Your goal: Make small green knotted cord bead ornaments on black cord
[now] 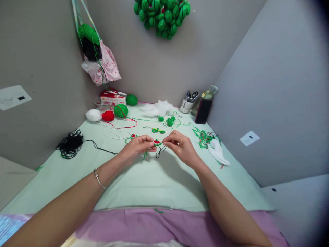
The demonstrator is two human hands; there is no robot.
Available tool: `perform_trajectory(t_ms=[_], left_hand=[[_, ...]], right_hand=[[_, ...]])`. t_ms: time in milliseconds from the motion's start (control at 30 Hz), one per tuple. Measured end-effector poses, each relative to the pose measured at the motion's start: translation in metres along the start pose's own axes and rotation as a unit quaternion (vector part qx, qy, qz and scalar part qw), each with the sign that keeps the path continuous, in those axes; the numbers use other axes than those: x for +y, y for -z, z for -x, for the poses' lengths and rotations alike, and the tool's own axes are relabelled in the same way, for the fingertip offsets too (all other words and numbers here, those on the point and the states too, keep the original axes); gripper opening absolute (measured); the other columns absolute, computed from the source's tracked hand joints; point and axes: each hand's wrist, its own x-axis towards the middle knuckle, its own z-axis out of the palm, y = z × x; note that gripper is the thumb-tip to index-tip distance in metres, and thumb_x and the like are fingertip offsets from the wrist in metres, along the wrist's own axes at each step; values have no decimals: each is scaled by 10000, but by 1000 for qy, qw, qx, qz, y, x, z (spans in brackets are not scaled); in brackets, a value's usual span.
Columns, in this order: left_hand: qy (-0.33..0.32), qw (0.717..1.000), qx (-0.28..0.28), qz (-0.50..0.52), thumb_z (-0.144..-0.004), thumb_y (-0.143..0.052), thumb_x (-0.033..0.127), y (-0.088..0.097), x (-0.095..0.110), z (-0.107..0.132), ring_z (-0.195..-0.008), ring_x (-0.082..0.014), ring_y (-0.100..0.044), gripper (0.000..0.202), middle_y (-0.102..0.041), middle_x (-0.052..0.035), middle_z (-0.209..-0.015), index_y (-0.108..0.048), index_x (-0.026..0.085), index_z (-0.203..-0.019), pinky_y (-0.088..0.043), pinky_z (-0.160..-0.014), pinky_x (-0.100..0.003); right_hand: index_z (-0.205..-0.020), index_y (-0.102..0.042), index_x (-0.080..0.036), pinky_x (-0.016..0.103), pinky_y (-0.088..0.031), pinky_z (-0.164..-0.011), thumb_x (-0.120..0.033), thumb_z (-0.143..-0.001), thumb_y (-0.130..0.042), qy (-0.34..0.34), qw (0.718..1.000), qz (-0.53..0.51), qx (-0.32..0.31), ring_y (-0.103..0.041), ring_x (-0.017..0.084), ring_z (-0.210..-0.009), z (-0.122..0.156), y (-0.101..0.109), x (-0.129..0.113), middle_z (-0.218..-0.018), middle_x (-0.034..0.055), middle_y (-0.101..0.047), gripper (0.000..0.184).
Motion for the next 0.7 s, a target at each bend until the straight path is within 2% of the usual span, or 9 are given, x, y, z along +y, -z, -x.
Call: perform_trajectory(t_ms=[333, 700], left_hand=[[-3, 1000, 8, 29, -694, -826, 283, -1, 2, 1, -803, -170, -690, 226, -695, -15, -779, -689, 146, -810, -495, -922, -357], [-7, 999, -2, 44, -728, -806, 278, 3, -1, 0, -823, -145, -686, 206, -695, -9, -814, -689, 149, -836, -487, -926, -312]], right_hand=[[-821, -724, -208, 272, -386, -631, -250, -865, -669, -6, 997, -68, 18, -486, 131, -692, -1, -7, 2, -743, 5, -537, 81], [-838, -715, -186, 264, -376, -618, -274, -869, -651, -15, 996, -87, 7, -480, 123, -680, -1, -8, 0, -740, 0, -522, 113]])
